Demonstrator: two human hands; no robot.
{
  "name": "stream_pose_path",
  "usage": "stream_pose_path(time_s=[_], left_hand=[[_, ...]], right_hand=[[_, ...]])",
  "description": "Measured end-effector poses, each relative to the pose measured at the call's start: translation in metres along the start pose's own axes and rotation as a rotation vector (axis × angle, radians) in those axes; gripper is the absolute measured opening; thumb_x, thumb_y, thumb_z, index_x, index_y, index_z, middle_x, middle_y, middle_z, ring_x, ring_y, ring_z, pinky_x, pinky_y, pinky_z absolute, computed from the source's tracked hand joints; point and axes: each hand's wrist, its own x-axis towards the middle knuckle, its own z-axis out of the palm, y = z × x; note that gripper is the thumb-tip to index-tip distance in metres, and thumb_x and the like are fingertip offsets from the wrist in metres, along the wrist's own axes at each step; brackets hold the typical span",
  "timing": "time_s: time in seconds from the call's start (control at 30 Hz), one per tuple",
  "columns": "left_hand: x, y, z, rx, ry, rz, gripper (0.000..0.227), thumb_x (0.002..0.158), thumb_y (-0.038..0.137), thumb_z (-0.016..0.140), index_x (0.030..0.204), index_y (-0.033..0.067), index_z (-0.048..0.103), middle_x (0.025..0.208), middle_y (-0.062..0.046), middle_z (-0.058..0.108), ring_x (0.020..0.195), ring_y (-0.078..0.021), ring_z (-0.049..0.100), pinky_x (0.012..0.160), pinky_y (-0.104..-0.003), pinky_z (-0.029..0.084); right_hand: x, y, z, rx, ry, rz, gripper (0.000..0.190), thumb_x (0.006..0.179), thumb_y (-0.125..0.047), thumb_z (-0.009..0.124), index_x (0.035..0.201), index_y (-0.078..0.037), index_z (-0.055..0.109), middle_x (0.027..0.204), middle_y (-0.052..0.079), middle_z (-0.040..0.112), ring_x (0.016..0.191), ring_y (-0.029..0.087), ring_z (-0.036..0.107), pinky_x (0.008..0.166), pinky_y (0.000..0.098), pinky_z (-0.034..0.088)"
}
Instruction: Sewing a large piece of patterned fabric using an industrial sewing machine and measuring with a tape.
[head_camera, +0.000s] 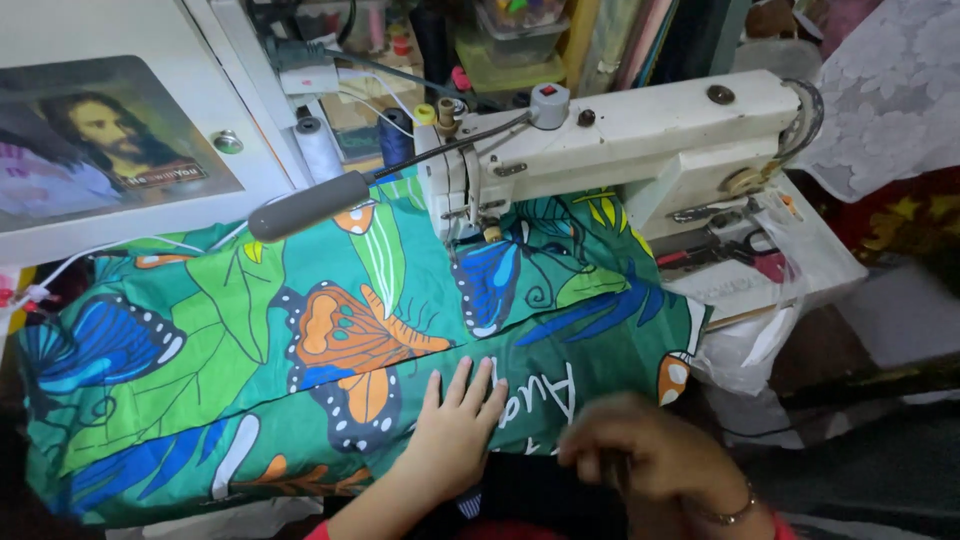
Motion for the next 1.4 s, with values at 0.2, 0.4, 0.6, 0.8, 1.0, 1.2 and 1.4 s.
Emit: stream_pose_path(time_s=[0.2,0.4,0.6,0.8,1.0,1.2,1.4], left_hand=[[-0.024,0.027,0.008,-0.088,0.099,0.075,0.085,0.080,0.032,0.070,0.158,0.0189,0.038,0.166,-0.022,0.020,0.148,-0.0537,0.015,0.105,-0.079,0.017],[-0.027,0.050,0.016,-0.323,-0.315,0.188,0.077,0.096,0.039,0.058,0.164,0.0243,0.024,0.170,-0.019,0.008,0.151,-0.0526,0.007,0.106,-0.079,0.017],[-0.034,0.034,-0.015,-0.720,-0.589,0.364,0.068,0.102,0.024,0.044,0.164,0.0190,0.016,0.173,-0.017,0.007,0.158,-0.0388,0.005,0.120,-0.058,0.013],[-0.065,-0.091,-0.074,-0.610,0.034,-0.199,0.074,0.089,0.051,0.063,0.153,0.0194,0.045,0.165,-0.006,0.038,0.152,-0.0277,0.033,0.120,-0.049,0.024],[-0.066,-0.242,-0.035,-0.089,0.029,-0.850,0.076,0.092,0.083,0.031,0.160,0.0497,0.023,0.174,0.008,0.010,0.159,-0.0406,0.004,0.116,-0.078,0.007],[-0.036,-0.216,-0.043,-0.043,-0.045,-0.831,0.079,0.092,0.081,0.033,0.162,0.0443,0.022,0.175,0.001,0.009,0.159,-0.0440,0.002,0.114,-0.081,0.006],[0.009,-0.156,-0.053,-0.033,-0.037,-0.761,0.077,0.096,0.074,0.034,0.163,0.0364,0.026,0.174,-0.005,0.016,0.158,-0.0458,0.006,0.114,-0.080,0.008]], right_hand=[[0.016,0.091,-0.015,-0.429,0.301,0.225,0.039,0.095,-0.009,0.061,0.134,-0.013,0.067,0.136,0.007,0.065,0.130,0.027,0.057,0.107,0.0417,0.044],[0.079,0.114,-0.032,-0.548,0.059,0.620,0.056,0.097,-0.012,0.052,0.152,-0.020,0.047,0.168,0.008,0.030,0.157,0.028,0.020,0.122,0.0530,0.018],[0.070,0.154,-0.049,-0.922,0.239,0.786,0.064,0.089,-0.009,0.050,0.151,-0.027,0.048,0.164,0.024,0.028,0.152,0.048,0.020,0.118,0.0690,0.021],[0.032,0.186,-0.075,-1.013,0.418,1.030,0.070,0.092,-0.020,0.055,0.157,-0.036,0.038,0.159,0.030,0.032,0.137,0.052,0.040,0.105,0.0640,0.040],[0.019,0.194,-0.074,-1.107,0.562,0.817,0.060,0.091,-0.005,0.058,0.147,-0.025,0.058,0.105,0.024,0.061,0.098,0.048,0.064,0.080,0.0547,0.049],[-0.005,0.182,-0.102,-1.434,0.771,0.566,0.032,0.070,-0.010,0.072,0.101,-0.017,0.079,0.088,0.009,0.063,0.082,0.035,0.065,0.065,0.0461,0.053],[-0.068,0.170,-0.150,-1.618,0.904,0.601,0.050,0.064,-0.015,0.075,0.112,-0.026,0.083,0.093,0.004,0.061,0.087,0.031,0.064,0.071,0.0440,0.053]])
